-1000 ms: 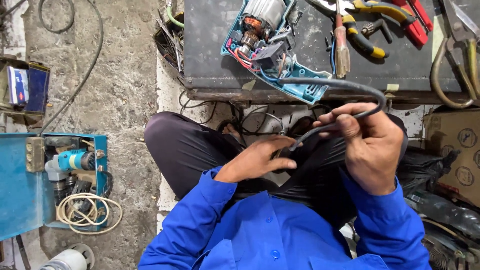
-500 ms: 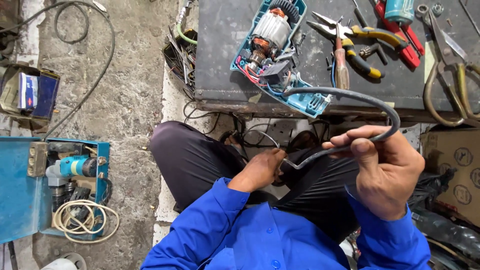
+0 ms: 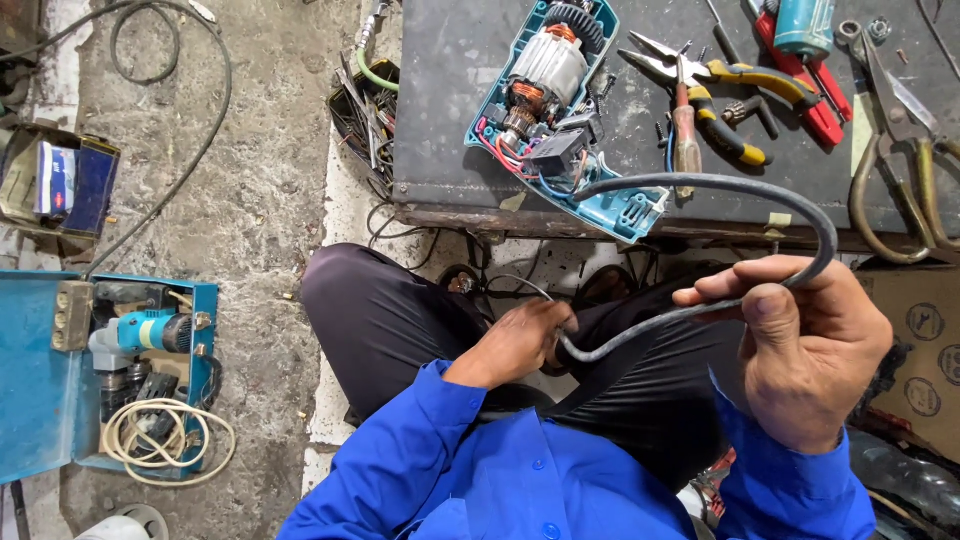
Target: Repairing a power drill by connecting internal wiring to the switch and reassembling the casing.
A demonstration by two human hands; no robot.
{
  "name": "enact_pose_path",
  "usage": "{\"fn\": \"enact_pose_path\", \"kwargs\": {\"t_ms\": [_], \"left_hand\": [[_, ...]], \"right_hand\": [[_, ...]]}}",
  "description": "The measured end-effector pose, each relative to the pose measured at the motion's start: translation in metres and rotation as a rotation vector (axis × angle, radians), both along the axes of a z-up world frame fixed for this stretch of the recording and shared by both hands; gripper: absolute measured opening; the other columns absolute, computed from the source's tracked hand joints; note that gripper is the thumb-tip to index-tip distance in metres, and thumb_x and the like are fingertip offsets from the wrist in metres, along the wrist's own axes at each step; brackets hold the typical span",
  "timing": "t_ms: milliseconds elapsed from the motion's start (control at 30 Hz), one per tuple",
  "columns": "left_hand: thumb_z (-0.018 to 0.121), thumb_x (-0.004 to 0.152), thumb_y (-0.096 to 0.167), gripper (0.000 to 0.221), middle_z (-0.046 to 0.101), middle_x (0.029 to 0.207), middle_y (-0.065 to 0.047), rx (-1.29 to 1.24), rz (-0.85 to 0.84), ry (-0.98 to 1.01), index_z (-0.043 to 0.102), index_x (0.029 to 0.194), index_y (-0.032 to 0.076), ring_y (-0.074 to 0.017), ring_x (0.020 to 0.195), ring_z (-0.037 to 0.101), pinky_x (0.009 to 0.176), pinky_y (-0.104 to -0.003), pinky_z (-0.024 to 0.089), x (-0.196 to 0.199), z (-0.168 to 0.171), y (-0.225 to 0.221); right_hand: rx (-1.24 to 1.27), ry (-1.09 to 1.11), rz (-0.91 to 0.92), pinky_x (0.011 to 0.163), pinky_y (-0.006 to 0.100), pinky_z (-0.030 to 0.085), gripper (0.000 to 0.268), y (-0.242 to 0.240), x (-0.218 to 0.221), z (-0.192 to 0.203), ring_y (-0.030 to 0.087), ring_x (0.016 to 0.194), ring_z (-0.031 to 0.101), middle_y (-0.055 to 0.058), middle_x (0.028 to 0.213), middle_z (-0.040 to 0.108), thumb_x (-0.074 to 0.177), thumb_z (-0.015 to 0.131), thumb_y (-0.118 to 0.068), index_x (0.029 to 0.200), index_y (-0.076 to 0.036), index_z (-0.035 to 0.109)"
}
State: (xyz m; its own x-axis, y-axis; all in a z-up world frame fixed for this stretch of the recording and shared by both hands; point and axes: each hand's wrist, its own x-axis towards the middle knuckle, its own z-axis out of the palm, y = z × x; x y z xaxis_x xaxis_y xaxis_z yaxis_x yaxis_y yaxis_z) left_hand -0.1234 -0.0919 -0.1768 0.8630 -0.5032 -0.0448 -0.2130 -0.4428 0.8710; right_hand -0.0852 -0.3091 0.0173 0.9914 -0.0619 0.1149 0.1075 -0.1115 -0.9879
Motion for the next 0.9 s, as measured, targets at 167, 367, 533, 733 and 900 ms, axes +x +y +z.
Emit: {"fn": "enact_pose_path", "kwargs": {"t_ms": [167, 367, 533, 733, 900], "left_hand": [[0.048, 0.074, -0.013, 0.034, 0.062, 0.094, -0.014, 0.028, -0.062, -0.048, 0.057, 0.102, 0.003, -0.0366, 0.099, 0.056, 0.085, -0.047, 0.05, -0.004, 0.021, 0.003], [0.062, 0.082, -0.012, 0.036, 0.061, 0.102, -0.015, 0.062, -0.096, -0.145, 0.06, 0.115, 0.003, -0.0392, 0.099, 0.059, 0.091, -0.046, 0.052, -0.021, 0.002, 0.0], [0.055, 0.079, -0.014, 0.047, 0.064, 0.101, -0.013, -0.018, -0.03, -0.245, 0.062, 0.12, 0.008, -0.0337, 0.095, 0.062, 0.081, -0.044, 0.055, -0.026, 0.023, 0.003], [0.059, 0.102, -0.004, 0.019, 0.073, 0.116, -0.011, -0.358, -0.014, -0.344, 0.068, 0.114, 0.007, -0.029, 0.107, 0.073, 0.095, -0.041, 0.06, -0.03, 0.096, 0.004], [0.061, 0.107, 0.0, 0.018, 0.069, 0.128, -0.016, -0.514, 0.05, -0.358, 0.063, 0.125, 0.006, -0.0321, 0.11, 0.073, 0.099, -0.041, 0.061, -0.031, 0.145, -0.004]], "right_hand": [[0.019, 0.076, -0.002, 0.075, 0.042, 0.068, 0.022, -0.01, -0.003, -0.004, 0.037, 0.08, 0.076, 0.024, 0.093, 0.066, 0.109, 0.056, -0.017, 0.115, 0.004, 0.055], [0.023, 0.108, -0.023, 0.077, 0.043, 0.068, 0.016, -0.013, -0.007, -0.001, 0.037, 0.079, 0.074, 0.024, 0.094, 0.065, 0.109, 0.048, -0.008, 0.114, 0.005, 0.055], [0.397, 0.178, 0.093, 0.079, 0.044, 0.069, 0.063, -0.041, -0.008, -0.032, 0.043, 0.084, 0.076, 0.03, 0.101, 0.07, 0.106, 0.056, -0.05, 0.124, 0.01, 0.059], [0.514, 0.32, 0.478, 0.106, 0.056, 0.053, 0.06, -0.056, -0.001, -0.071, 0.049, 0.113, 0.072, 0.036, 0.121, 0.07, 0.097, 0.059, -0.031, 0.135, 0.015, 0.057], [-0.491, -0.001, 0.903, 0.111, 0.043, 0.044, 0.046, -0.031, -0.006, -0.105, 0.03, 0.129, 0.06, 0.017, 0.133, 0.066, 0.097, 0.05, -0.028, 0.135, -0.006, 0.065]]}}
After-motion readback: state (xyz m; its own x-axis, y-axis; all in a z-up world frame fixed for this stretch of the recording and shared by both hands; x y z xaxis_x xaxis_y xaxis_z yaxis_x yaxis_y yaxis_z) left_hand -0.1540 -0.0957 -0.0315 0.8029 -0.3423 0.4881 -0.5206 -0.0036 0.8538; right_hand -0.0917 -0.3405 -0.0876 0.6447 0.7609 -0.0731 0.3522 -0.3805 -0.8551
